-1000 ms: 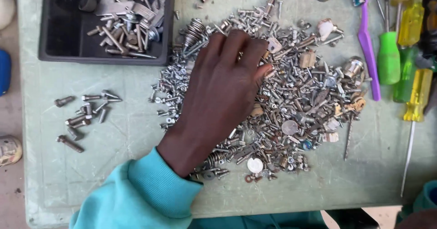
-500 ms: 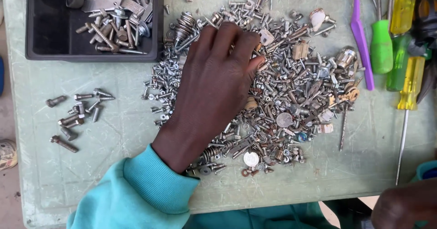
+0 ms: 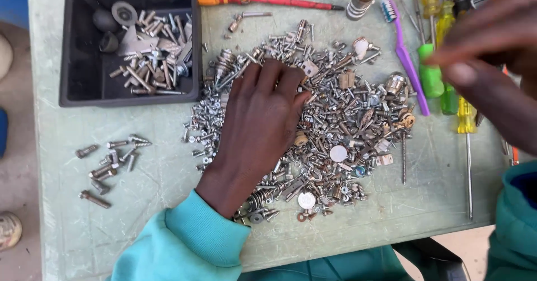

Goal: The person sorts a large pile of mixed metal fasteners on a workbench, picking individual screws, bolts, and washers by hand and placing them into a black plastic tray. The person repeatedly sifts through the pile, selects specific items, and transfers them to the tray.

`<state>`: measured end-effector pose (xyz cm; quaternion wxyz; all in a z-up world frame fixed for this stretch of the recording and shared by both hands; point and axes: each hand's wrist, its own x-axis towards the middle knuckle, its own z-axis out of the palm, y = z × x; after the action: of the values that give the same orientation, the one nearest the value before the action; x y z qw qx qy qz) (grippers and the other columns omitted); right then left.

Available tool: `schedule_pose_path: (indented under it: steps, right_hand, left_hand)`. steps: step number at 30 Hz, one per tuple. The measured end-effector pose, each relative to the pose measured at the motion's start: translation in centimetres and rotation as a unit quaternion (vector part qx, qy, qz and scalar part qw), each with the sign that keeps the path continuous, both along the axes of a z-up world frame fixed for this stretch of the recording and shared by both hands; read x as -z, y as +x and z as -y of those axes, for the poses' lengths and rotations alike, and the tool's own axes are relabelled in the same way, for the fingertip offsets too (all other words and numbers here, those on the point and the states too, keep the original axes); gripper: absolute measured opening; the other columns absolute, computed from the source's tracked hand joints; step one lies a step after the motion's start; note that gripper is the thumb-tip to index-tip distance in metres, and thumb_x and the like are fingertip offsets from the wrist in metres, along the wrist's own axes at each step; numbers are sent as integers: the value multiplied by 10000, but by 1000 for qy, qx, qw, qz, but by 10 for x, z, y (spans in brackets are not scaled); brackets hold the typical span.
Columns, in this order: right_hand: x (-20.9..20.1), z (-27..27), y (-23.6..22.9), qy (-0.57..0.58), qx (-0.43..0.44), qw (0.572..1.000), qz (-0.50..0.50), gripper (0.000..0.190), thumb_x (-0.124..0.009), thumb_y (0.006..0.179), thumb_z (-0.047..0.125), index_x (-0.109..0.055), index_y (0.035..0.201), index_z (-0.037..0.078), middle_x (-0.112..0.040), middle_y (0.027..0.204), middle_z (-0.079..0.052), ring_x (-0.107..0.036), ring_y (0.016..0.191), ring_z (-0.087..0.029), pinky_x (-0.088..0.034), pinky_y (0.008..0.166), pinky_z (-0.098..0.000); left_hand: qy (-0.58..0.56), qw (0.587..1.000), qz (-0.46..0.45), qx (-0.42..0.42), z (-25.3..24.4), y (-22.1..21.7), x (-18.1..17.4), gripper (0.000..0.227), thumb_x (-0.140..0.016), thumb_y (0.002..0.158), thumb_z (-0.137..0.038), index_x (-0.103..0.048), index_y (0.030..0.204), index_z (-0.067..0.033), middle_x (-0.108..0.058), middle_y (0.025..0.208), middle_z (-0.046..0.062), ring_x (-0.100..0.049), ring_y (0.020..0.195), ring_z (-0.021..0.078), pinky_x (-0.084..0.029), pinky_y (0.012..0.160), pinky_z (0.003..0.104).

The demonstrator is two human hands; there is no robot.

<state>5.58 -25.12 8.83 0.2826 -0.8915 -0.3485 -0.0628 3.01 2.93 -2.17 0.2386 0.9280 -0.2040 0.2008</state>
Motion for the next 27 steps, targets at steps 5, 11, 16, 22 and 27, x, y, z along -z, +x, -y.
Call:
schedule_pose_path:
  steps: [5, 11, 16, 22, 27]
  right_hand:
    - [17, -12, 46, -178, 0, 984, 21, 299, -713, 981, 59, -702, 1276, 15, -727, 1179, -160, -686, 989, -306, -516, 841, -434]
    - [48, -14, 68, -144, 6, 989, -26, 508, -760, 860, 63, -617, 1347, 51, -758, 1167, -99, -721, 1061, -218, -525, 904, -384]
    - [62, -13, 73, -155, 3, 988, -22, 436, -769, 854, 34, -665, 1277, 60, -728, 1030, -99, -695, 916, -280, -513, 806, -405]
    - [58, -6, 77, -207, -29, 977, -45, 288, -672, 886, 78, -685, 1168, 139, -671, 1016, -103, -659, 908, -304, -474, 787, -438]
    - [56, -5, 83, -272, 1, 962, -38, 272, -687, 849, 156, -721, 1108, 234, -669, 919, -49, -670, 821, -280, -491, 711, -458]
  left_hand:
    - [18, 1000, -23, 2, 0, -2, -4, 233, -683, 988, -241, -648, 1177, -109, -581, 1110, 96, -532, 991, 339, -474, 803, 497]
    - [29, 999, -34, 0, -1, -5, -4, 297, -633, 1015, -250, -636, 1270, -96, -589, 1137, 98, -530, 1003, 331, -467, 852, 483]
    - [17, 1000, -18, 13, -1, -5, -9, 276, -687, 991, -235, -666, 1228, -97, -599, 1144, 98, -539, 994, 336, -464, 864, 483]
    - [11, 1000, -19, 15, -3, -4, -8, 272, -703, 987, -234, -679, 1220, -96, -607, 1151, 90, -542, 976, 328, -473, 832, 479]
    - [5, 1000, -14, 15, -6, -6, -4, 304, -680, 992, -230, -678, 1268, -103, -614, 1160, 85, -550, 1014, 328, -476, 849, 477]
